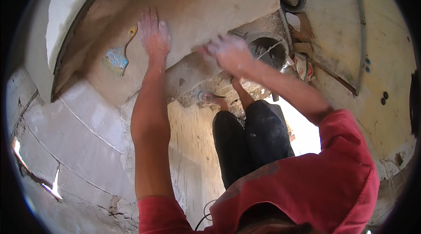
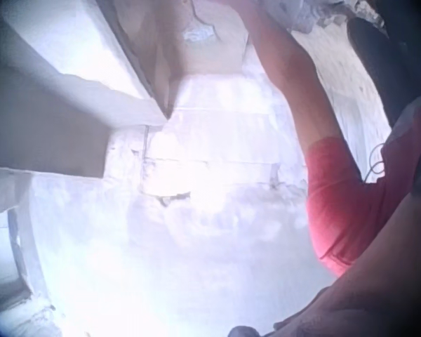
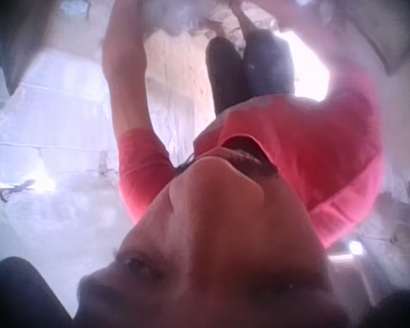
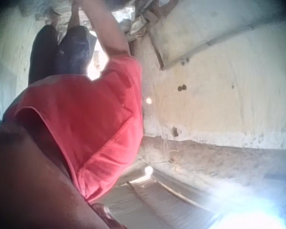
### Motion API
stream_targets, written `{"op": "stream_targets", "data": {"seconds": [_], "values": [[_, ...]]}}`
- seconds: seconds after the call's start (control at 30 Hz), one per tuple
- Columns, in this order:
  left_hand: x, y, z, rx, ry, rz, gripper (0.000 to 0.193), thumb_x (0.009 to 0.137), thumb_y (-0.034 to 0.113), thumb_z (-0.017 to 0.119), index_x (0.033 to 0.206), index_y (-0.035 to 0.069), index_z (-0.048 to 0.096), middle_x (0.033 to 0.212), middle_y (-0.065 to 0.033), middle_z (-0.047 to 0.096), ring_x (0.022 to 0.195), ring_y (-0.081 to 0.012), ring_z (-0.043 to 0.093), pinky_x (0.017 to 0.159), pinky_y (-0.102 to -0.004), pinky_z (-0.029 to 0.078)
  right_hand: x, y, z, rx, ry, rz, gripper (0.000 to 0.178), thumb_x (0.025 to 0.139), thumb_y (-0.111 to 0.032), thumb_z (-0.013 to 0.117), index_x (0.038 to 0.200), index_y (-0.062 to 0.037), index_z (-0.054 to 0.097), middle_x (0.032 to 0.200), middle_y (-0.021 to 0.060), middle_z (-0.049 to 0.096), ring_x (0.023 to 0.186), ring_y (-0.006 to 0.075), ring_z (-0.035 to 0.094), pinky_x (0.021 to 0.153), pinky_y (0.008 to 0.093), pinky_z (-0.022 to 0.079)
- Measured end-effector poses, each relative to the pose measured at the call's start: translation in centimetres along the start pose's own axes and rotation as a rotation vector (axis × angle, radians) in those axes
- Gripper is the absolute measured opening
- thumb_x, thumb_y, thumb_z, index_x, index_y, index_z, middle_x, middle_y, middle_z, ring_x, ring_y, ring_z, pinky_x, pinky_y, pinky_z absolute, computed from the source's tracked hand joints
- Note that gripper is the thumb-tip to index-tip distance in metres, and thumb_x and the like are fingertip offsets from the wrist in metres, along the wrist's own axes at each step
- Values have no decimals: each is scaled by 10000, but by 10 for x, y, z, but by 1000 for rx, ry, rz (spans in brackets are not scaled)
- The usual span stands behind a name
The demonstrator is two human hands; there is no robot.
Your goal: The person applies wet plaster to a curved concrete stair using a trowel and bucket, then smooths and levels the surface with a brush and hand. The person repeatedly scoops plaster, spreads it across the stair tread, and refines the finish.
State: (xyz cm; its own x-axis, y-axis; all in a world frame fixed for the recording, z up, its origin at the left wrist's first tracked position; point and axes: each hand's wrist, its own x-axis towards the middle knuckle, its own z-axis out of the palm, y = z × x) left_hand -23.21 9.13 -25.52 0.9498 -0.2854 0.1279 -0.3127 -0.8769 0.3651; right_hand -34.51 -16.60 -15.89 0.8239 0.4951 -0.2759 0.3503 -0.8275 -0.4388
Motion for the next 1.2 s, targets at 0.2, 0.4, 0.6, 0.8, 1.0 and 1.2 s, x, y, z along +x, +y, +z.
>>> {"op": "stream_targets", "data": {"seconds": [0.2,0.4,0.6,0.8,1.0,1.2], "values": [[1,-3,2,-42,87,32,575,1041,316,480,1551,50,460,1620,-188,434,1510,-386,367,1264,-535,241,186,81,-17,-97,566,181,283,967,-227,569,989,10,722,995,200,734,953,413,708,843,515,579],[-6,1,-6,-293,216,-23,556,1051,317,458,1500,-9,505,1514,-253,531,1427,-449,455,1240,-503,305,127,23,51,-223,531,-187,227,943,-192,608,1144,-113,677,1098,95,690,956,332,670,752,443,578],[-50,-15,-25,-553,327,-47,531,1034,251,511,1511,18,500,1532,-204,534,1451,-407,453,1243,-568,266,62,-58,6,-210,141,-132,238,893,-179,634,1107,-139,730,1066,82,701,1022,289,677,832,417,585],[-206,-36,-62,-132,172,-270,564,1029,233,547,1545,20,466,1604,-201,458,1514,-408,370,1259,-589,206,125,-94,-13,-289,210,262,232,927,-146,618,1111,-150,760,1080,85,732,1044,302,691,878,442,587],[-238,-86,-83,15,125,-455,655,1043,274,542,1611,12,347,1702,-212,285,1582,-385,240,1281,-568,157,92,-161,41,-175,292,-58,207,961,-194,645,1127,-161,763,1063,87,734,958,301,700,852,428,596],[-250,-105,-93,-2,47,-467,683,1044,290,535,1629,17,311,1715,-198,261,1597,-368,209,1283,-570,161,125,-184,57,-293,290,43,200,942,-175,620,1058,-131,777,1039,101,743,1033,308,699,837,412,614]]}}
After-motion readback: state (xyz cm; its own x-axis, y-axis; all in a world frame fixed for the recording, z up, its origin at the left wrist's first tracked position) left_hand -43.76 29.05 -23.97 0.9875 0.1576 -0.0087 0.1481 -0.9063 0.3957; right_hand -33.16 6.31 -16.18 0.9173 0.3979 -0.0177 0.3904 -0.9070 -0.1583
